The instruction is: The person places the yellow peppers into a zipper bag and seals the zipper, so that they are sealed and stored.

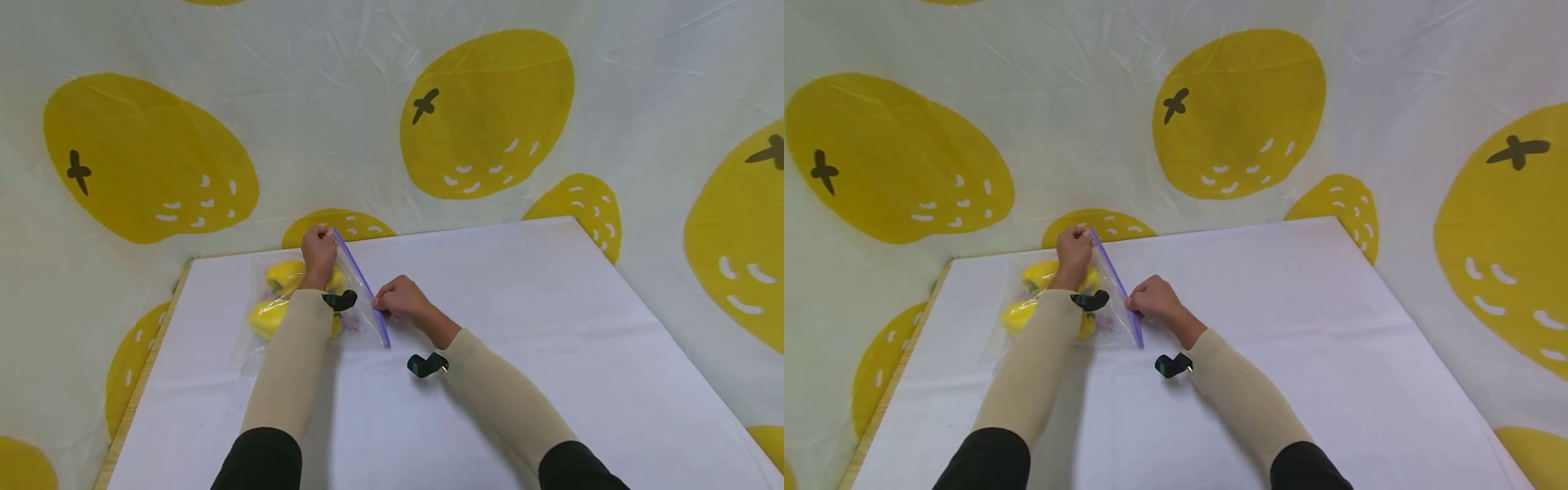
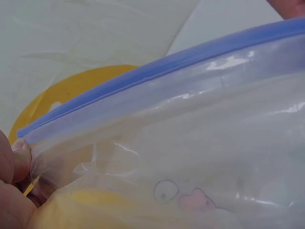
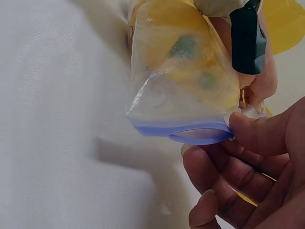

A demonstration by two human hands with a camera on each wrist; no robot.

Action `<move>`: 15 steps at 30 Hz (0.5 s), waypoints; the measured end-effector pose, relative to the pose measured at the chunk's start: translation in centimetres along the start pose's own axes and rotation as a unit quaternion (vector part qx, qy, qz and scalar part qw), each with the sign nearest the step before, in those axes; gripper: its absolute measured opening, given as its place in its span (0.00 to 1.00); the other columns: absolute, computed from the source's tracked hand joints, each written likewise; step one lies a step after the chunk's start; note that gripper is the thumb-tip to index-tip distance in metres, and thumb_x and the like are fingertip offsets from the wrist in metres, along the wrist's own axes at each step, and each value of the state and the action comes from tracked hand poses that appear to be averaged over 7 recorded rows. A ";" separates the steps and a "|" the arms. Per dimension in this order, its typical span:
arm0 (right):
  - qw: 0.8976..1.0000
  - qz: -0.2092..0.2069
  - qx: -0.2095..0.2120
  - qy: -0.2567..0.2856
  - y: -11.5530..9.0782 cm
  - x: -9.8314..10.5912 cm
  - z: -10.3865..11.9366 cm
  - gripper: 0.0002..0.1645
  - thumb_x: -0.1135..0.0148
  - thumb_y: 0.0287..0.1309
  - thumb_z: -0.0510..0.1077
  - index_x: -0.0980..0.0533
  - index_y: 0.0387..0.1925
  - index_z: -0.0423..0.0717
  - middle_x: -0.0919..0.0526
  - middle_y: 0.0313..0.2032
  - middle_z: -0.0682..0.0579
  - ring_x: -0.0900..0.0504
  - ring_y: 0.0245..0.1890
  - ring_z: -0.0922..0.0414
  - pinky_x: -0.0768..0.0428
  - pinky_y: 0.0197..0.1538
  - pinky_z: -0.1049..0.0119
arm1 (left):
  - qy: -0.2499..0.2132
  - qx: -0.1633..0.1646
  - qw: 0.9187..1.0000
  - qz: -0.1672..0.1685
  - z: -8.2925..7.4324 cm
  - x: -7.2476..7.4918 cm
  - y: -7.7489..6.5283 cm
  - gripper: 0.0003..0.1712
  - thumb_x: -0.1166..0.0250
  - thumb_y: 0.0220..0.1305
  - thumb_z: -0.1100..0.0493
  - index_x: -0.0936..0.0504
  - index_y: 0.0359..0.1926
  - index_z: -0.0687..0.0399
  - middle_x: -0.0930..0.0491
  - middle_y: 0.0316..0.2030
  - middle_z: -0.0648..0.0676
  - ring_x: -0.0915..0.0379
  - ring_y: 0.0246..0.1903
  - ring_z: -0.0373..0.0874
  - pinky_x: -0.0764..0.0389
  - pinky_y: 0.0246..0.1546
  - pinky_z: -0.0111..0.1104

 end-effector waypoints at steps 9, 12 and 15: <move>1.000 0.019 0.003 -0.005 -0.7 0.0 -0.4 0.09 0.32 0.63 0.43 0.12 0.33 0.41 0.15 0.24 0.52 0.21 0.25 0.58 0.24 0.28 0.70 | 0.007 0.012 1.000 0.004 -0.1 0.2 0.2 0.15 0.47 0.81 0.59 0.24 0.58 0.65 0.23 0.56 0.63 0.27 0.54 0.53 0.22 0.68 0.45; 1.000 0.029 0.007 0.002 -1.0 0.0 -0.5 0.09 0.32 0.63 0.42 0.12 0.31 0.40 0.16 0.23 0.52 0.22 0.25 0.59 0.24 0.28 0.71 | 0.008 0.011 1.000 0.004 -0.1 0.2 0.1 0.15 0.47 0.81 0.59 0.24 0.58 0.65 0.23 0.54 0.63 0.28 0.52 0.53 0.22 0.66 0.45; 0.999 0.043 0.016 0.016 -1.2 0.1 -0.7 0.09 0.33 0.63 0.40 0.12 0.31 0.39 0.17 0.23 0.52 0.22 0.24 0.59 0.23 0.30 0.70 | 0.008 0.006 1.000 0.001 -0.1 0.2 0.0 0.15 0.47 0.81 0.59 0.24 0.57 0.66 0.23 0.52 0.63 0.28 0.51 0.53 0.21 0.64 0.45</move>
Point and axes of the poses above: each hand's wrist, its own y-axis towards the middle knuckle, its own x-axis out of the back of the hand, z = x × y, the point moved 2 cm from there along y, towards the middle knuckle
